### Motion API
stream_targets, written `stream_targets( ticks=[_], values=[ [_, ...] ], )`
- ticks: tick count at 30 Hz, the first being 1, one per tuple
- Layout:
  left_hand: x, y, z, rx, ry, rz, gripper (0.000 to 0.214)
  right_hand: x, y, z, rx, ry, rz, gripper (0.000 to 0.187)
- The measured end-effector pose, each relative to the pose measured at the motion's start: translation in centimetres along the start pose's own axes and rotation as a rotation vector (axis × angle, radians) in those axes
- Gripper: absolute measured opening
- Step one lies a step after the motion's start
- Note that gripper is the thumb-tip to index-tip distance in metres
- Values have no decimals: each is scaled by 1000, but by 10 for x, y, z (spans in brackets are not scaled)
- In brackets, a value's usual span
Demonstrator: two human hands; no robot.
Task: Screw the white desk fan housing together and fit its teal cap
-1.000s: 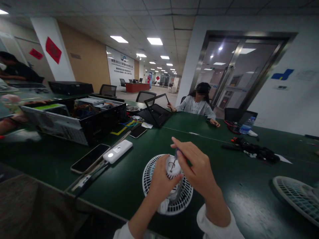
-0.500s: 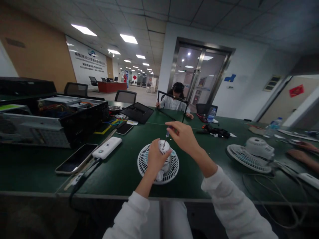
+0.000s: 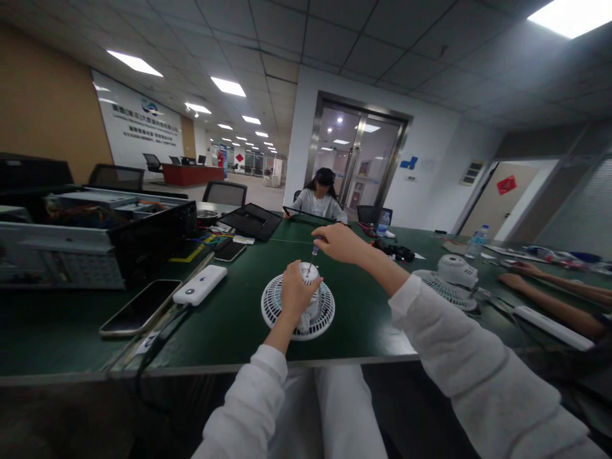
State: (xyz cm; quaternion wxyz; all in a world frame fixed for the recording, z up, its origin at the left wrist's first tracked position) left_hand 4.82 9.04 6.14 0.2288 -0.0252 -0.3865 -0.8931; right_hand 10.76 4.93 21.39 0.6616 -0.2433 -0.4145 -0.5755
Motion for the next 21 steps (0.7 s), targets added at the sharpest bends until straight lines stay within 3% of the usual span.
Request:
stream_targets(
  ticks=[6,12,21],
  values=[
    [3,3,-1,-17,14,22,37,0,3,7,5,-37,-15,35],
    [4,4,0,-16,6,26,38,-7,6,11,-46,-2,34,24],
    [2,2,-1,13,-13,13,44,-5,6,9,-11,-164,179,21]
  ],
)
Point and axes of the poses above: each hand's wrist, its own z-axis towards the middle knuckle, its own x-axis out of the back of the hand, y = z × x, the point moved 7 cm from there along z, towards the middle knuckle, and after that the axes turned 13 degrees about y, right-handed, at the moved point
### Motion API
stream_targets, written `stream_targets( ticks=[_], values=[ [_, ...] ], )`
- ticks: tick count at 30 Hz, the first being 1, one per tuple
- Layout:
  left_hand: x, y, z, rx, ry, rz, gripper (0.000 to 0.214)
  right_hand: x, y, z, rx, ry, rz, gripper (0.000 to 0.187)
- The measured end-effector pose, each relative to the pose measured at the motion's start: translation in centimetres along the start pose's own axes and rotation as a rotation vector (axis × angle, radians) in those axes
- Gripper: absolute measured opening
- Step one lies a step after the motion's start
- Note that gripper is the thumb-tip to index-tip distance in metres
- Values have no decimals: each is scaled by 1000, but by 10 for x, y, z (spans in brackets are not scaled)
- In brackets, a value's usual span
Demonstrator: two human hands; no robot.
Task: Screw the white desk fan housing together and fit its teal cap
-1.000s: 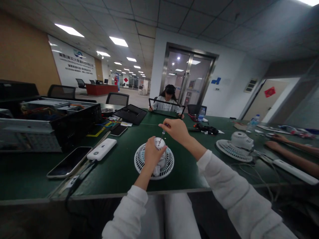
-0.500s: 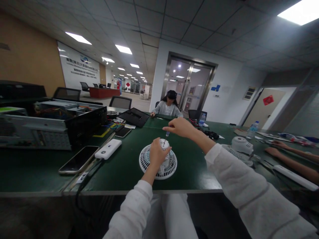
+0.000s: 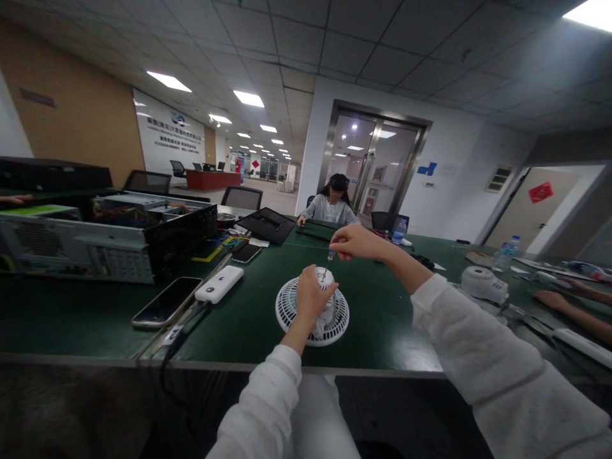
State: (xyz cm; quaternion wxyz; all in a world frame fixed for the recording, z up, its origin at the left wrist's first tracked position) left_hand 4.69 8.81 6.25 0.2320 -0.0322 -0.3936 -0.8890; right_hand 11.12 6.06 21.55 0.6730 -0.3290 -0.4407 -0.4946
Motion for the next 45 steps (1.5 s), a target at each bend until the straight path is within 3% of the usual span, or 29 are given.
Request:
stream_targets(
  ticks=[2,8,11,18,22,28,34,37,41,45],
  values=[
    [0,0,0,7,-2,-7,48,3,-1,0,21,25,-28,27],
    [0,-1,-1,34,6,-27,57,3,-1,3,54,138,-54,17],
    [0,-1,-1,53,4,-27,57,1,3,2,57,103,-14,25],
    [0,-1,-1,101,-26,-22,57,7,3,-9,112,13,70,18],
    [1,1,-2,130,-45,-30,57,6,8,-10,111,149,28,29],
    [1,1,-2,176,-52,-48,56,-11,10,-8,73,374,84,20],
    [-2,-3,-3,229,-53,-79,57,-8,2,-19,181,376,233,31],
    [-4,-6,-4,252,-63,-89,58,-3,5,-26,203,367,326,27],
    [-5,-9,-6,277,-59,-102,60,-6,12,-27,183,469,278,12],
    [-7,-11,-7,279,-51,-127,61,-8,13,-28,206,582,217,25]
  ],
)
Point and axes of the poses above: each hand's wrist, its own z-axis towards the middle knuckle, its own x-axis out of the back of the hand, y = z × x, the point moved 7 cm from there along z, towards the middle knuckle, and after that the axes turned 13 degrees about y, right-handed, at the moved point
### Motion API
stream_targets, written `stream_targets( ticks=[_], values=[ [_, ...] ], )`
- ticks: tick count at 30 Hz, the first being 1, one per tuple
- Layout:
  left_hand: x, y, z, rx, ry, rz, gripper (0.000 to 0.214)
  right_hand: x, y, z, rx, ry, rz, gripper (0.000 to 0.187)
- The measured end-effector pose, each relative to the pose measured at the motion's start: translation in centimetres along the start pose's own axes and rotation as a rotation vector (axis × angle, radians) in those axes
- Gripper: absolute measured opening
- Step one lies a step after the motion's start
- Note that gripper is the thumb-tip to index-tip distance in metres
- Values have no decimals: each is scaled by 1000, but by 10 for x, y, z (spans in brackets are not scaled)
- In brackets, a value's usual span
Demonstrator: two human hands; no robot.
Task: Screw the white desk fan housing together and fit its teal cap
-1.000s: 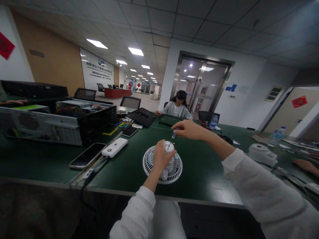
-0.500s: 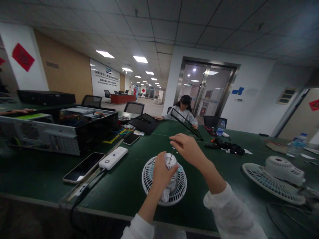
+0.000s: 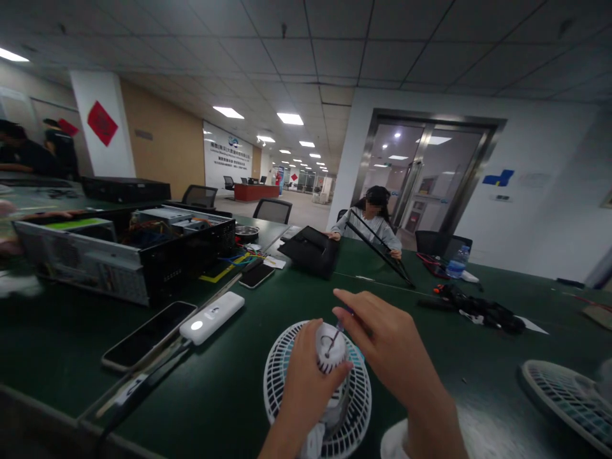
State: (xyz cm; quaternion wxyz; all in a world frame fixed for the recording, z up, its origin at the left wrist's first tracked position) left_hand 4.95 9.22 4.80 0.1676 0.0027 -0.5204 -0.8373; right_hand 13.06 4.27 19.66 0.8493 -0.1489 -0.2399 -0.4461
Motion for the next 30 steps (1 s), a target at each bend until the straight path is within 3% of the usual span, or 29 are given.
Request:
stream_targets(
  ticks=[6,10,16,21,30],
  values=[
    [-1,-9,-1,0,22,-2,63,4,-4,-2,65,74,192,24],
    [1,-7,-1,-35,49,3,62,-4,-2,-1,62,162,126,20],
    [3,0,-1,-53,67,8,60,-15,-3,-2,29,70,226,37],
    [0,-2,-1,-26,43,19,62,-16,-1,-2,22,90,167,23],
    [3,1,-1,-30,46,19,61,-3,-3,-3,47,34,317,36]
  ],
)
Point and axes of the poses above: each hand's wrist, its own z-axis towards the middle knuckle, its own x-axis out of the back of the hand, y = z × x, the point moved 7 cm from there along z, towards the middle knuckle, and after that the axes turned 13 degrees about y, right-handed, at the moved point
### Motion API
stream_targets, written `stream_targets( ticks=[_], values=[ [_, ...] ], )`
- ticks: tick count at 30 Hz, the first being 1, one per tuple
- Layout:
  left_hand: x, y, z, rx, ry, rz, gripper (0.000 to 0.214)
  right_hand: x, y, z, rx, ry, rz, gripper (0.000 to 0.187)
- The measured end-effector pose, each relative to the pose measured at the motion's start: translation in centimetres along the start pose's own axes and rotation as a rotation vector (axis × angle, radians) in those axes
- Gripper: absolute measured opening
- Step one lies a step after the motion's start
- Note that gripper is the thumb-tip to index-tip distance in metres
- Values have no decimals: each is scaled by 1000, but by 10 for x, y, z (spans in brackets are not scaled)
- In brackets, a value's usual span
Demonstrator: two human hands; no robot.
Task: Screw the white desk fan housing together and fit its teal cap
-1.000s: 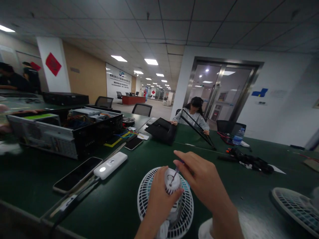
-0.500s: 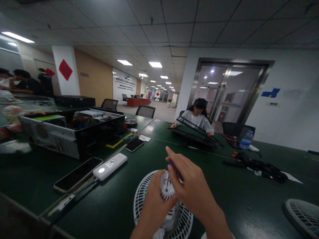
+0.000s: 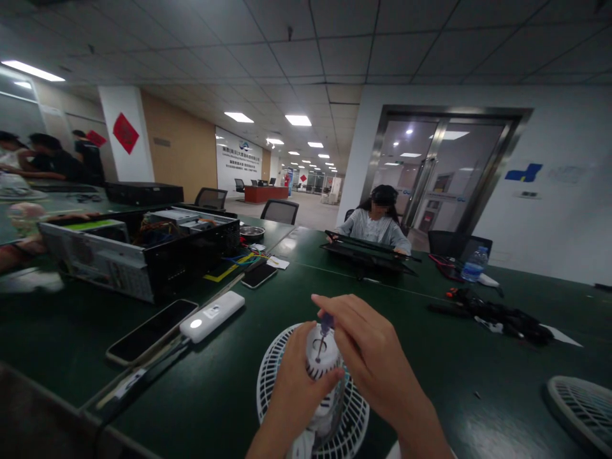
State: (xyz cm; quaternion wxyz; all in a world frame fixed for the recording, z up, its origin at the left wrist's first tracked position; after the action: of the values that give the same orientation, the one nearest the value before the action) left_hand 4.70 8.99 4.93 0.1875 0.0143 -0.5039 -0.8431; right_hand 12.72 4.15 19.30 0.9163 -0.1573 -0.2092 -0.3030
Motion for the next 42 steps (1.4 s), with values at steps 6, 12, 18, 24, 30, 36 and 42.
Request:
stream_targets(
  ticks=[6,12,18,24,30,36,42],
  values=[
    [-1,0,0,11,-7,-15,57,-6,4,2,-9,48,-189,35],
    [0,1,0,-9,24,-15,58,-6,2,1,0,55,-131,32],
    [-3,1,-1,-3,-19,-23,55,-2,6,3,1,160,-176,19],
    [-1,3,0,2,-23,-39,56,-4,6,1,-27,81,-64,28],
    [-2,0,0,0,-12,-26,60,-6,7,2,-57,67,-165,21],
    [-2,2,2,7,-9,-33,55,-9,3,0,-29,20,-112,34],
    [-3,0,0,23,-19,-28,61,-11,6,0,-55,9,-213,22]
  ],
)
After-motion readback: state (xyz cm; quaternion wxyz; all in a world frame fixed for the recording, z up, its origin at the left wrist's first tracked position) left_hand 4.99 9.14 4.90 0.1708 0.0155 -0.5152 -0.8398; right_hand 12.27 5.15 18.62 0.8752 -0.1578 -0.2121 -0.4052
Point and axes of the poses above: each hand's wrist, its own z-axis towards the middle knuckle, its own x-axis out of the back of the hand, y = z × x, the point moved 7 cm from there along z, towards the middle knuckle, and after that the axes turned 13 degrees about y, right-handed, at the moved point
